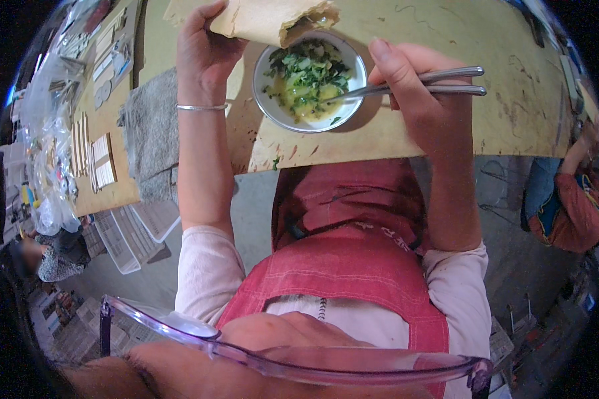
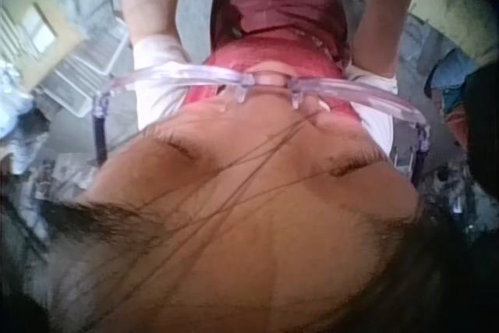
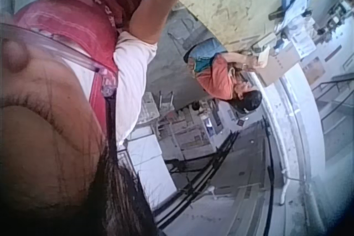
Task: The person holds a folded sheet of tofu skin in one hand and uses chopsticks to scoop a green vegetable mixture from a bowl into the sheet. The person repeatedly scoops and places the filling inside the tofu skin, gradually building up the stuffing.
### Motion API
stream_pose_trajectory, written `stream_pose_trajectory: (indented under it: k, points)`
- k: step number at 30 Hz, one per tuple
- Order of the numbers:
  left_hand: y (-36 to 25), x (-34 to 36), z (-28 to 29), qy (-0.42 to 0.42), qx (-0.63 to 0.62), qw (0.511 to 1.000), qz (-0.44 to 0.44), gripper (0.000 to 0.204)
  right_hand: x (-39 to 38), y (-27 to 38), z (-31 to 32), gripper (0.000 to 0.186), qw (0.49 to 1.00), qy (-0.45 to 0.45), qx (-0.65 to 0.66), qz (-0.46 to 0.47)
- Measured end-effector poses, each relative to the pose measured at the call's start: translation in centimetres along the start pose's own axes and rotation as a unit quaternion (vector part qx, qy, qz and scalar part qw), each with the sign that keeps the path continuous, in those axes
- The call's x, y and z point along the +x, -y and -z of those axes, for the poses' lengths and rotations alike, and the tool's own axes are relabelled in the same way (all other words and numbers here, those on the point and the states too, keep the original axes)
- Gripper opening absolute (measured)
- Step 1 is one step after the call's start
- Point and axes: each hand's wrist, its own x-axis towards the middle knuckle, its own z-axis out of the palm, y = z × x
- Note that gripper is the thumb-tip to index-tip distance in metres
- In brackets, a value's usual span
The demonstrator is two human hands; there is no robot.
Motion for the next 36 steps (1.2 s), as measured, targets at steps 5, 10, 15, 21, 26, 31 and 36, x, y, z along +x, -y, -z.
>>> stream_pose_trajectory:
  k: [5,10,15,21,26,31,36]
  points:
    - [-0.2,-0.1,0.0,0.003,0.008,1.000,0.009,0.034,0.3,-0.4,0.1,0.034,0.998,0.049,-0.005,0.035]
    - [0.0,0.1,0.2,0.016,-0.001,1.000,-0.002,0.034,-0.1,0.1,-0.3,0.033,0.999,0.024,0.027,0.011]
    - [-0.2,-0.4,-0.2,0.003,0.003,1.000,0.013,0.036,0.4,-0.9,-1.0,0.033,0.999,0.031,0.015,0.022]
    - [0.1,1.2,0.1,0.054,-0.002,0.998,0.017,0.032,-0.3,-0.3,-1.4,0.033,0.999,0.017,0.045,0.021]
    - [-0.4,0.3,-2.3,0.030,0.041,0.999,-0.001,0.030,-0.8,-0.5,-0.8,0.031,0.999,-0.011,0.010,0.030]
    - [-0.3,0.2,-2.2,0.017,0.040,0.999,-0.010,0.030,-2.3,-0.5,1.0,0.026,0.998,-0.054,0.023,0.033]
    - [-0.5,0.6,-1.8,0.039,0.014,0.999,0.007,0.038,-3.7,-1.7,1.7,0.020,0.996,-0.041,0.035,0.067]
